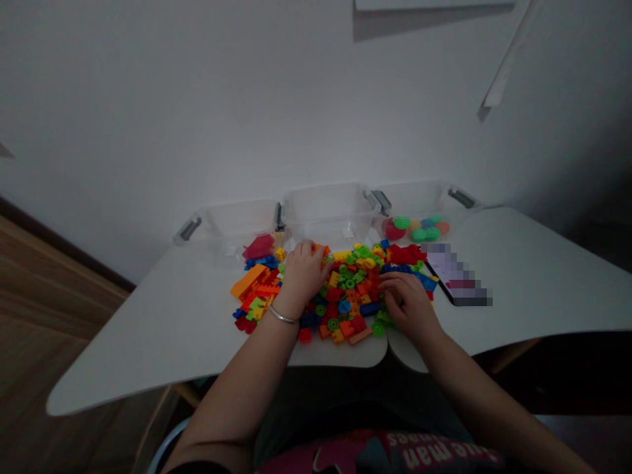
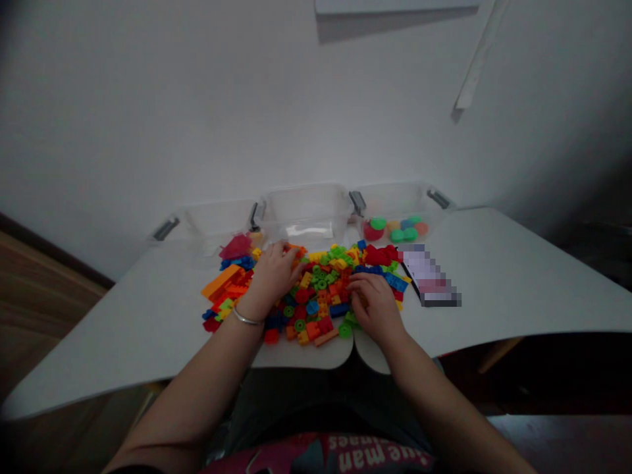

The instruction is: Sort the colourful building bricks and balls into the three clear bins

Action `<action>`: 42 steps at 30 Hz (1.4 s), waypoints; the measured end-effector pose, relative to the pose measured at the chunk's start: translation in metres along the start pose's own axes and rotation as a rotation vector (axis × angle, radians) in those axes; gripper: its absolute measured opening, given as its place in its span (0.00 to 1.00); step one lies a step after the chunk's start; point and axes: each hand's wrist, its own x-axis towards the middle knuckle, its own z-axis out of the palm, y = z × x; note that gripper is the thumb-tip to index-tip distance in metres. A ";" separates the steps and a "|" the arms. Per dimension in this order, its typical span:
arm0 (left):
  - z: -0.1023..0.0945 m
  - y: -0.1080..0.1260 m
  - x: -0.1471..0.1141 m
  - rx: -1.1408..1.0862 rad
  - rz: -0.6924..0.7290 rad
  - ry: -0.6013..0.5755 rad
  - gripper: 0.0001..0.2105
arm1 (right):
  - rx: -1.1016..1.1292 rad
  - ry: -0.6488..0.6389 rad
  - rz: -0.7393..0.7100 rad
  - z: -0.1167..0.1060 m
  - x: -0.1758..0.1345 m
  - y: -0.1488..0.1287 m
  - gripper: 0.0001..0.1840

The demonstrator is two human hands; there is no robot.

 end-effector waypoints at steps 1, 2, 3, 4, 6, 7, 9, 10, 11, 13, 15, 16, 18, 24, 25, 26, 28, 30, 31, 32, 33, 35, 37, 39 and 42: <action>0.001 -0.001 0.000 -0.003 -0.001 0.017 0.16 | 0.004 -0.001 0.001 0.000 0.000 0.000 0.09; 0.002 -0.002 0.000 -0.003 -0.002 0.033 0.16 | 0.006 -0.002 0.001 0.000 0.000 0.000 0.09; 0.003 -0.002 0.000 -0.003 -0.005 0.044 0.15 | 0.007 -0.004 0.004 0.000 0.000 0.000 0.09; 0.004 -0.003 0.000 -0.004 -0.008 0.050 0.14 | 0.006 -0.006 0.007 0.000 0.000 0.000 0.09; 0.004 -0.003 0.001 -0.011 -0.026 0.047 0.13 | 0.001 -0.005 0.009 0.000 0.000 0.000 0.09; 0.004 -0.003 0.001 -0.016 -0.041 0.041 0.13 | -0.001 -0.004 0.008 0.000 0.000 0.000 0.09; 0.004 -0.003 0.001 -0.021 -0.072 0.036 0.13 | -0.009 -0.005 0.004 0.000 -0.001 -0.001 0.08; 0.004 -0.003 0.002 -0.020 -0.086 0.036 0.14 | -0.013 -0.004 0.000 0.000 -0.001 -0.001 0.08; 0.005 -0.003 0.002 -0.016 -0.098 0.036 0.15 | -0.017 -0.003 -0.005 0.000 -0.001 -0.001 0.08; 0.005 -0.004 0.002 -0.008 -0.113 0.024 0.16 | -0.019 0.001 -0.009 0.001 0.000 -0.001 0.08; 0.005 -0.005 0.002 -0.008 -0.125 0.002 0.15 | -0.012 0.005 0.002 0.001 0.000 -0.001 0.09; 0.005 -0.005 0.002 -0.011 -0.130 -0.007 0.14 | -0.008 0.005 0.010 0.001 0.000 -0.001 0.09; 0.004 -0.005 0.002 -0.017 -0.138 -0.013 0.13 | -0.003 0.004 0.019 0.001 0.000 -0.001 0.09; 0.004 -0.007 0.004 -0.087 -0.146 0.043 0.09 | -0.012 0.007 0.008 0.001 0.000 -0.001 0.09; 0.005 -0.009 0.005 -0.133 -0.143 0.057 0.08 | -0.013 0.007 0.005 0.001 0.000 -0.001 0.09; 0.006 -0.011 0.007 -0.192 -0.143 0.073 0.08 | -0.014 0.007 0.000 0.001 0.000 -0.001 0.09; 0.009 -0.014 0.010 -0.332 -0.158 0.119 0.08 | -0.014 0.006 -0.011 0.001 0.000 -0.001 0.09; 0.009 -0.018 0.013 -0.484 -0.193 0.187 0.08 | -0.013 0.005 -0.016 0.001 0.000 0.000 0.08; 0.008 -0.019 0.014 -0.566 -0.212 0.223 0.09 | -0.013 0.004 -0.016 0.001 0.000 0.000 0.08; 0.007 -0.020 0.015 -0.653 -0.231 0.261 0.09 | -0.015 0.003 -0.014 0.001 0.000 0.000 0.08; 0.004 -0.021 0.015 -0.741 -0.248 0.296 0.10 | -0.019 0.001 -0.013 0.001 0.000 0.000 0.08; -0.003 -0.024 0.014 -0.881 -0.289 0.374 0.12 | -0.026 0.000 -0.015 0.001 0.000 0.000 0.08; -0.012 -0.027 0.013 -0.941 -0.348 0.469 0.17 | -0.024 0.006 -0.016 0.000 0.000 0.000 0.08; -0.023 -0.033 0.012 -0.950 -0.425 0.573 0.22 | -0.016 0.007 -0.013 0.000 0.000 0.000 0.08; -0.034 -0.049 0.013 -0.973 -0.524 0.729 0.27 | -0.014 0.003 -0.009 0.000 0.000 0.000 0.08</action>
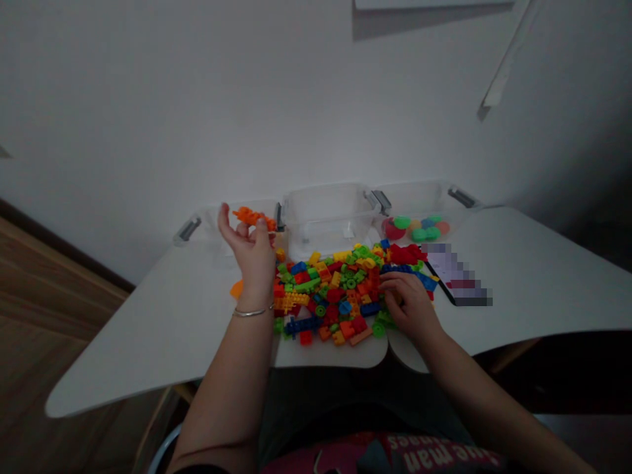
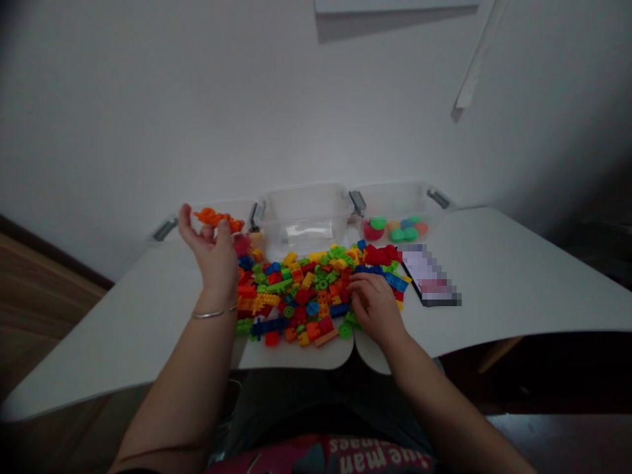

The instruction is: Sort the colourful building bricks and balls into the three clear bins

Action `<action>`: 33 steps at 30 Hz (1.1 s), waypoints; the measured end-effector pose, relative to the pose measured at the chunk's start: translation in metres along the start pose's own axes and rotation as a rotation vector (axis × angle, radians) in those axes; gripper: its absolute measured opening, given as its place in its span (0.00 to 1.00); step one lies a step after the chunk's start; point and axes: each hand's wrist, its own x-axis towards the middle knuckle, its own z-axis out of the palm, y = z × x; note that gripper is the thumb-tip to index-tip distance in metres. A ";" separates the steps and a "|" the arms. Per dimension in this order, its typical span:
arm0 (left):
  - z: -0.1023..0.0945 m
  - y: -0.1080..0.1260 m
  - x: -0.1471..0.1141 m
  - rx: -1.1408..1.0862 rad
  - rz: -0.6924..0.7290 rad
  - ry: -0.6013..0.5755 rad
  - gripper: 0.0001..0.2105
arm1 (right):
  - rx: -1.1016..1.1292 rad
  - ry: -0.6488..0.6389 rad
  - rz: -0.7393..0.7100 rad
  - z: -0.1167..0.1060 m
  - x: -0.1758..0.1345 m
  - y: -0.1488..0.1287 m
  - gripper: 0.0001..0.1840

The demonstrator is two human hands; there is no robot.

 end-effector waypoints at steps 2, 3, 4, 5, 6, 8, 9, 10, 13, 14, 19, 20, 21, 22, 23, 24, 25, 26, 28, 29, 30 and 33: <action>-0.007 -0.005 0.013 -0.050 0.007 0.076 0.26 | -0.006 0.001 -0.009 0.000 0.000 0.001 0.08; -0.009 -0.008 0.019 -0.066 0.017 0.101 0.24 | -0.008 0.003 -0.016 0.000 0.000 0.001 0.08; -0.012 -0.012 0.025 -0.070 0.027 0.116 0.22 | -0.009 0.004 -0.023 0.000 0.000 0.001 0.08; -0.014 -0.016 0.031 -0.057 0.038 0.116 0.21 | -0.009 0.004 -0.029 0.000 0.000 0.002 0.08; -0.016 -0.020 0.035 -0.029 0.054 0.116 0.21 | -0.009 0.005 -0.033 -0.001 0.000 0.002 0.08; -0.020 -0.025 0.041 0.082 0.106 0.122 0.20 | -0.010 0.010 -0.036 -0.001 0.001 0.002 0.08; -0.021 -0.027 0.043 0.160 0.131 0.135 0.20 | -0.012 0.013 -0.037 -0.002 0.001 0.001 0.08; -0.021 -0.029 0.044 0.245 0.149 0.148 0.19 | -0.014 0.015 -0.037 -0.002 0.001 0.001 0.08; -0.020 -0.034 0.045 0.481 0.133 0.138 0.19 | -0.016 0.014 -0.037 -0.002 0.001 0.000 0.08; -0.019 -0.037 0.044 0.543 0.121 0.113 0.18 | -0.016 0.011 -0.036 -0.002 0.000 0.001 0.08; -0.016 -0.047 0.039 0.770 0.131 0.030 0.19 | -0.015 0.002 -0.036 -0.001 0.000 0.002 0.08; -0.016 -0.047 0.039 0.798 0.130 0.023 0.20 | -0.016 0.000 -0.038 -0.001 0.000 0.002 0.08; -0.016 -0.046 0.038 0.822 0.124 0.014 0.21 | -0.017 -0.003 -0.039 -0.001 0.000 0.002 0.07; -0.016 -0.045 0.038 0.848 0.116 0.002 0.21 | -0.017 -0.006 -0.039 -0.001 0.000 0.001 0.07; -0.016 -0.043 0.037 0.875 0.106 -0.013 0.21 | -0.016 -0.007 -0.039 -0.001 0.000 0.001 0.08; -0.016 -0.040 0.037 0.904 0.097 -0.029 0.21 | -0.015 -0.007 -0.036 -0.001 0.000 0.001 0.08; -0.016 -0.038 0.037 0.934 0.087 -0.046 0.20 | -0.014 -0.006 -0.033 -0.001 0.000 0.001 0.08; -0.016 -0.036 0.037 0.961 0.078 -0.061 0.20 | -0.013 -0.005 -0.030 -0.001 0.000 0.001 0.08; -0.015 -0.033 0.038 1.009 0.069 -0.088 0.20 | -0.011 -0.005 -0.027 -0.001 0.000 0.000 0.08; -0.014 -0.032 0.038 1.031 0.068 -0.101 0.19 | -0.011 -0.008 -0.027 -0.001 0.000 0.000 0.08; -0.014 -0.032 0.038 1.053 0.070 -0.113 0.19 | -0.010 -0.011 -0.027 -0.001 0.000 0.000 0.08; -0.014 -0.032 0.037 1.099 0.091 -0.139 0.20 | -0.007 -0.017 -0.028 -0.001 0.000 0.001 0.08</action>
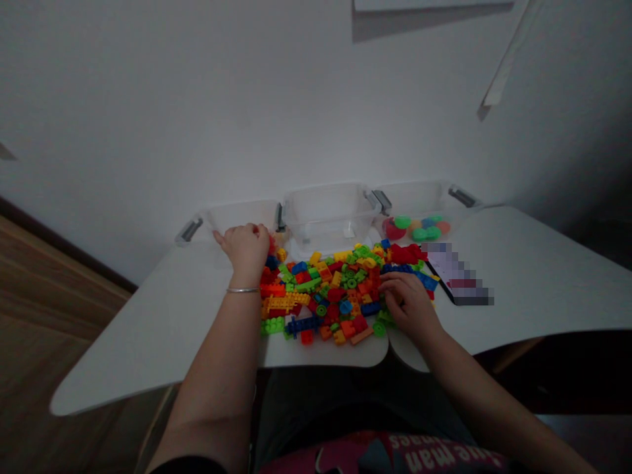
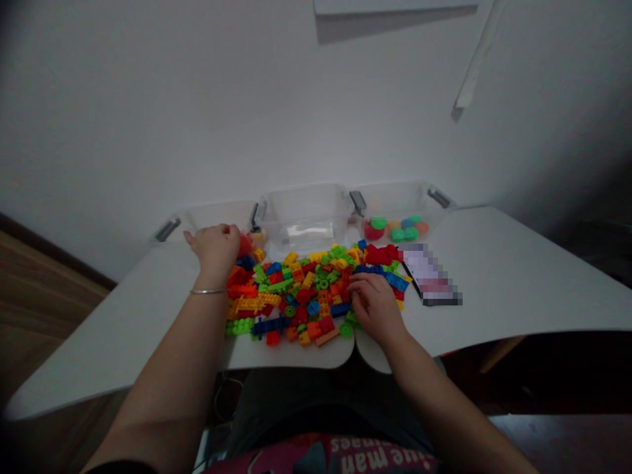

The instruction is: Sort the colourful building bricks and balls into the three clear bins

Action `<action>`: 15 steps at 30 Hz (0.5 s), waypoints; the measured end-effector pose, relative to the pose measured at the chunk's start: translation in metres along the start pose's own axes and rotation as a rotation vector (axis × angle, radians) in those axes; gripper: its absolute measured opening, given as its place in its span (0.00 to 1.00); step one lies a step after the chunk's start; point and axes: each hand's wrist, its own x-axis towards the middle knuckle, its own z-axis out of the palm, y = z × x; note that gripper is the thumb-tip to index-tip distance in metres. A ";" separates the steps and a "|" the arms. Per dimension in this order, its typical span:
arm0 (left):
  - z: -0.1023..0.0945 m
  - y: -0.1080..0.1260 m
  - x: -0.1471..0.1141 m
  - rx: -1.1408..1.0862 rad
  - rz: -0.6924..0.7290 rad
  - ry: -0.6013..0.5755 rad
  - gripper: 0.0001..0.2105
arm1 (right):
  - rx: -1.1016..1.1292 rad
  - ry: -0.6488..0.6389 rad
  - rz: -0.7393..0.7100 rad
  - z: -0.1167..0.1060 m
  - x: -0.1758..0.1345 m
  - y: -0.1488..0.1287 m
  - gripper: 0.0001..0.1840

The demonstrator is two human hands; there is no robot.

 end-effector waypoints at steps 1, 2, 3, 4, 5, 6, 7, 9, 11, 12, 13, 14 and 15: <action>0.001 0.000 0.000 0.006 0.006 0.004 0.21 | 0.001 0.003 0.000 0.000 0.000 0.000 0.08; 0.001 -0.001 0.000 0.005 0.011 0.007 0.21 | 0.000 0.006 -0.001 0.000 0.000 0.001 0.08; 0.002 -0.001 0.000 -0.004 0.016 0.008 0.21 | -0.002 0.010 -0.002 0.000 0.000 0.001 0.08; 0.002 -0.001 0.001 -0.028 0.015 0.008 0.20 | -0.004 0.013 -0.002 0.001 0.000 0.001 0.08; 0.003 -0.002 0.001 -0.071 0.009 0.007 0.20 | -0.008 0.017 -0.003 0.001 0.000 0.001 0.08; 0.003 -0.003 0.003 -0.131 -0.004 0.005 0.19 | -0.012 0.021 -0.004 0.001 0.000 0.001 0.08; 0.003 -0.003 0.004 -0.209 -0.022 0.004 0.18 | -0.018 0.024 -0.004 0.001 0.000 0.001 0.08; 0.002 -0.004 0.006 -0.393 -0.070 0.002 0.16 | -0.030 0.032 -0.002 0.001 0.000 0.001 0.07; -0.003 -0.005 0.006 -0.571 -0.108 0.011 0.17 | -0.042 0.044 0.005 0.001 -0.001 0.002 0.08; -0.006 -0.004 0.005 -0.642 -0.116 0.021 0.18 | -0.048 0.052 0.010 0.001 -0.001 0.002 0.08; -0.009 -0.004 0.003 -0.696 -0.111 0.032 0.18 | -0.053 0.061 0.015 0.001 -0.001 0.003 0.09; -0.013 -0.003 -0.001 -0.732 -0.095 0.043 0.19 | -0.060 0.067 0.019 0.001 -0.001 0.003 0.10; -0.017 -0.001 -0.006 -0.749 -0.067 0.048 0.19 | -0.070 0.072 0.024 0.001 -0.001 0.003 0.11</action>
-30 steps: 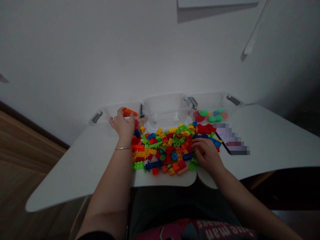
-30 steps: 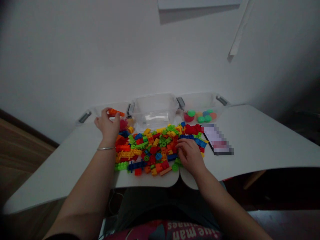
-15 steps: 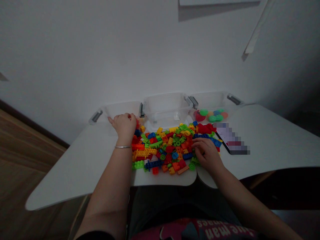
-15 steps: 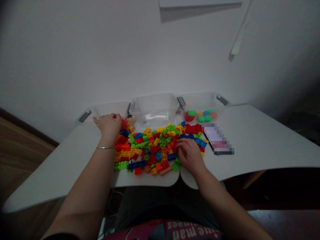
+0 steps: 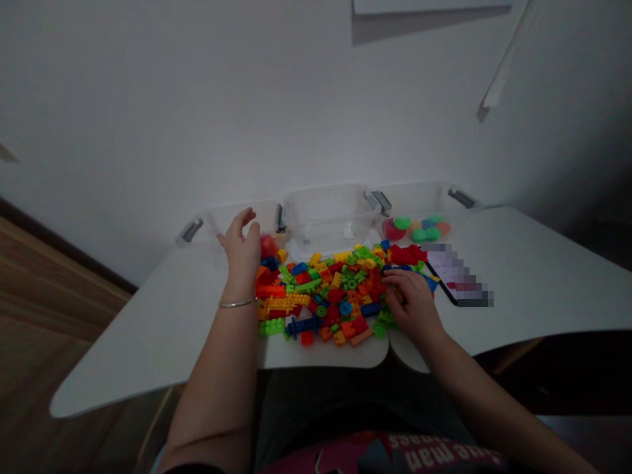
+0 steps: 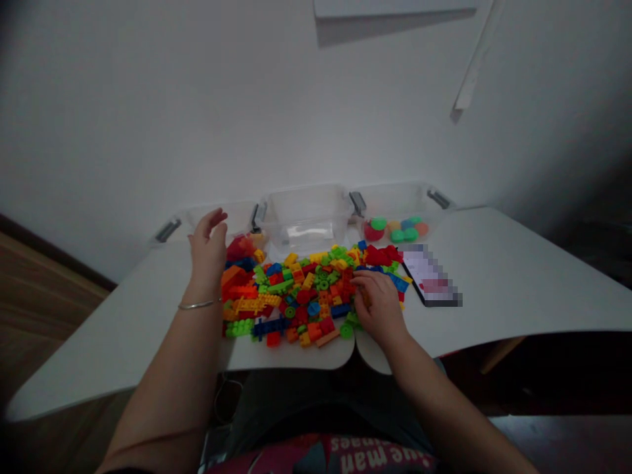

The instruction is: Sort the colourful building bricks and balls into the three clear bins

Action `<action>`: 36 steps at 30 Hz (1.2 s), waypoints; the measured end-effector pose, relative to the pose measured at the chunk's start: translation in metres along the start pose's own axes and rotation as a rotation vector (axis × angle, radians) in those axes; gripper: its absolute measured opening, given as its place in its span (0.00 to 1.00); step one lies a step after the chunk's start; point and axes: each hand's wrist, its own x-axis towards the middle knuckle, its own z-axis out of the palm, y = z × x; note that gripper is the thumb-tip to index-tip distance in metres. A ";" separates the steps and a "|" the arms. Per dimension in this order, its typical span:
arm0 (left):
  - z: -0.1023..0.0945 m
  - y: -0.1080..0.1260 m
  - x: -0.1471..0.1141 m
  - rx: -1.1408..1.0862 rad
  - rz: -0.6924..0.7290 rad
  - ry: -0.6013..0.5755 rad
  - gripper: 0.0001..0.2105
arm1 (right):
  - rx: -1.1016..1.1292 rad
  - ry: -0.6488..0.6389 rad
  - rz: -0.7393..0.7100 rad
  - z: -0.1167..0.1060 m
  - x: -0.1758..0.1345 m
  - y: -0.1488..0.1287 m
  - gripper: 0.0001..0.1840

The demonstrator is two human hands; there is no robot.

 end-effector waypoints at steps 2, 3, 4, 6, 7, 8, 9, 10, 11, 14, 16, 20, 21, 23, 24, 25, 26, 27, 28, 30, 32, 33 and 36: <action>-0.005 0.008 -0.013 0.001 0.065 -0.048 0.18 | -0.029 0.004 0.013 0.000 0.000 -0.001 0.16; -0.006 0.012 -0.021 0.012 0.097 -0.089 0.18 | -0.048 0.001 0.020 0.000 0.001 -0.002 0.18; -0.008 0.016 -0.030 0.025 0.128 -0.133 0.18 | -0.069 -0.005 0.030 0.000 0.002 -0.004 0.20; -0.010 0.024 -0.050 0.045 0.203 -0.254 0.18 | -0.114 -0.023 0.048 -0.001 0.005 -0.009 0.23; -0.011 0.028 -0.061 0.063 0.247 -0.326 0.18 | -0.134 -0.032 0.056 -0.001 0.008 -0.012 0.24; -0.011 0.033 -0.072 0.099 0.277 -0.392 0.18 | -0.152 -0.040 0.061 -0.001 0.012 -0.014 0.24; -0.011 0.037 -0.084 0.142 0.301 -0.451 0.17 | -0.169 -0.047 0.063 -0.001 0.016 -0.016 0.24; -0.011 0.041 -0.094 0.183 0.322 -0.504 0.16 | -0.187 -0.051 0.064 -0.001 0.021 -0.018 0.24; -0.010 0.046 -0.104 0.215 0.340 -0.548 0.16 | -0.207 -0.052 0.064 0.000 0.027 -0.019 0.23; -0.005 0.053 -0.126 0.262 0.402 -0.642 0.16 | -0.273 -0.058 0.078 0.007 0.042 -0.017 0.21; -0.001 0.054 -0.133 0.284 0.433 -0.663 0.16 | -0.309 -0.072 0.092 0.013 0.049 -0.014 0.20; 0.007 0.045 -0.134 0.319 0.479 -0.692 0.16 | -0.346 -0.102 0.094 0.022 0.051 -0.010 0.14; 0.008 0.042 -0.133 0.322 0.492 -0.705 0.15 | -0.347 -0.099 0.089 0.023 0.050 -0.009 0.13; 0.011 0.037 -0.131 0.322 0.513 -0.722 0.14 | -0.333 -0.081 0.078 0.023 0.048 -0.008 0.10; 0.012 0.035 -0.130 0.320 0.518 -0.721 0.14 | -0.321 -0.066 0.073 0.023 0.047 -0.007 0.09; 0.012 0.033 -0.130 0.318 0.520 -0.714 0.14 | -0.306 -0.046 0.071 0.022 0.046 -0.007 0.09; 0.013 0.032 -0.130 0.316 0.521 -0.703 0.13 | -0.291 -0.022 0.074 0.021 0.046 -0.006 0.08; 0.014 0.031 -0.130 0.312 0.523 -0.692 0.13 | -0.277 0.002 0.082 0.020 0.046 -0.006 0.08; 0.014 0.031 -0.130 0.308 0.528 -0.684 0.13 | -0.267 0.025 0.092 0.019 0.046 -0.005 0.08; 0.015 0.030 -0.130 0.301 0.544 -0.677 0.13 | -0.251 0.063 0.109 0.016 0.046 -0.005 0.07; 0.015 0.031 -0.130 0.299 0.564 -0.674 0.13 | -0.220 0.083 0.109 0.014 0.045 -0.006 0.06; 0.016 0.031 -0.130 0.300 0.573 -0.671 0.12 | -0.190 0.088 0.101 0.013 0.045 -0.007 0.06; 0.016 0.032 -0.130 0.297 0.594 -0.653 0.14 | -0.021 0.086 0.060 0.010 0.042 -0.014 0.06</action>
